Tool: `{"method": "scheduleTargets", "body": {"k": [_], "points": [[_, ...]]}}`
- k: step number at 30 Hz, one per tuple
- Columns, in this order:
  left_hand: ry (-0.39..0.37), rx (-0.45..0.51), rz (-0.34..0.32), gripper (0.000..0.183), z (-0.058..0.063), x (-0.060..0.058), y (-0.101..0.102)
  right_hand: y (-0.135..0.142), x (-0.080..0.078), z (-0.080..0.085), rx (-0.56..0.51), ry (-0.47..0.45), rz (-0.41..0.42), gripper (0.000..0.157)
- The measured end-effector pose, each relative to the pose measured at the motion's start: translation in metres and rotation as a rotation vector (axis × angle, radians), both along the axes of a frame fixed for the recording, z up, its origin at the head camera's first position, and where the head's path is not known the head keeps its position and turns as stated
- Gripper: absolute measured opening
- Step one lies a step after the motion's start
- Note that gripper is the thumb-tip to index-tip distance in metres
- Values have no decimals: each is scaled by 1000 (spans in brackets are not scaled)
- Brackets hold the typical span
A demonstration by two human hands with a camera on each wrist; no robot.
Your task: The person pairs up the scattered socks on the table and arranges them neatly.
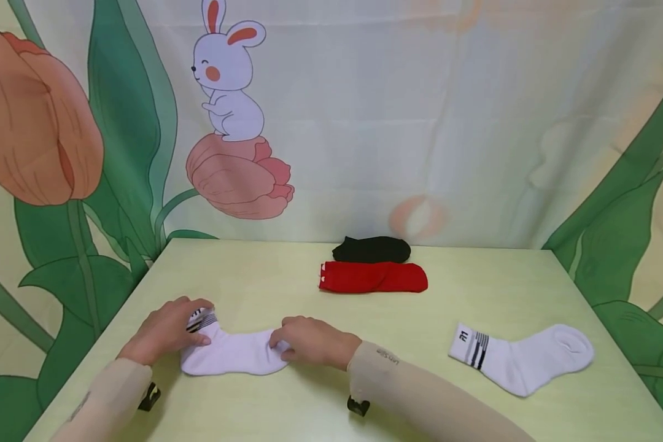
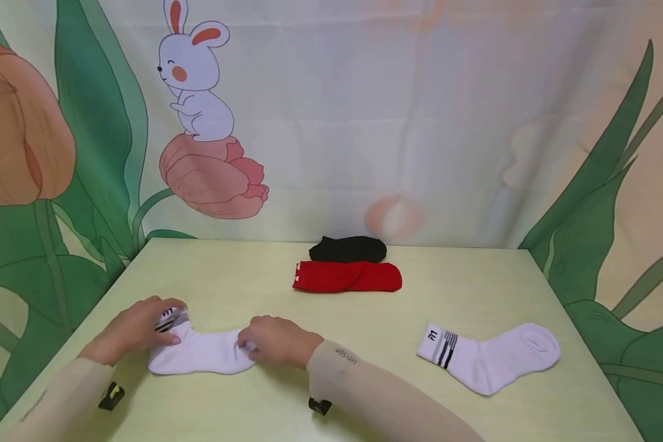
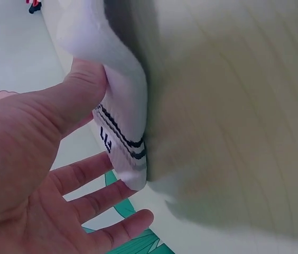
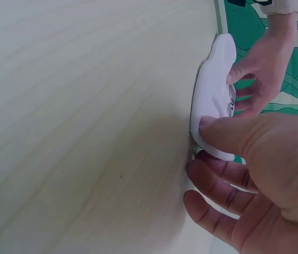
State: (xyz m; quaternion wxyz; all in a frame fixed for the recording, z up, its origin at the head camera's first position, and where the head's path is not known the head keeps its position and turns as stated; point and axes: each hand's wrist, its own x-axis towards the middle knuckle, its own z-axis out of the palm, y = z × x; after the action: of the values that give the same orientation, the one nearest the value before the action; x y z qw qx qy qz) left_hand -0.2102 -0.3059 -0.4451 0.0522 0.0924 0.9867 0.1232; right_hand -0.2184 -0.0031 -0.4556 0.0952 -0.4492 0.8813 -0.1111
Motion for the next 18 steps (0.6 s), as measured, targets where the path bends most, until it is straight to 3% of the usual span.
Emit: {"method": "scheduleTargets", "body": {"k": [18], "points": [[11,-22,-24,70,0,-1,2,1,-2,-4,-21,-16,2,29]]}}
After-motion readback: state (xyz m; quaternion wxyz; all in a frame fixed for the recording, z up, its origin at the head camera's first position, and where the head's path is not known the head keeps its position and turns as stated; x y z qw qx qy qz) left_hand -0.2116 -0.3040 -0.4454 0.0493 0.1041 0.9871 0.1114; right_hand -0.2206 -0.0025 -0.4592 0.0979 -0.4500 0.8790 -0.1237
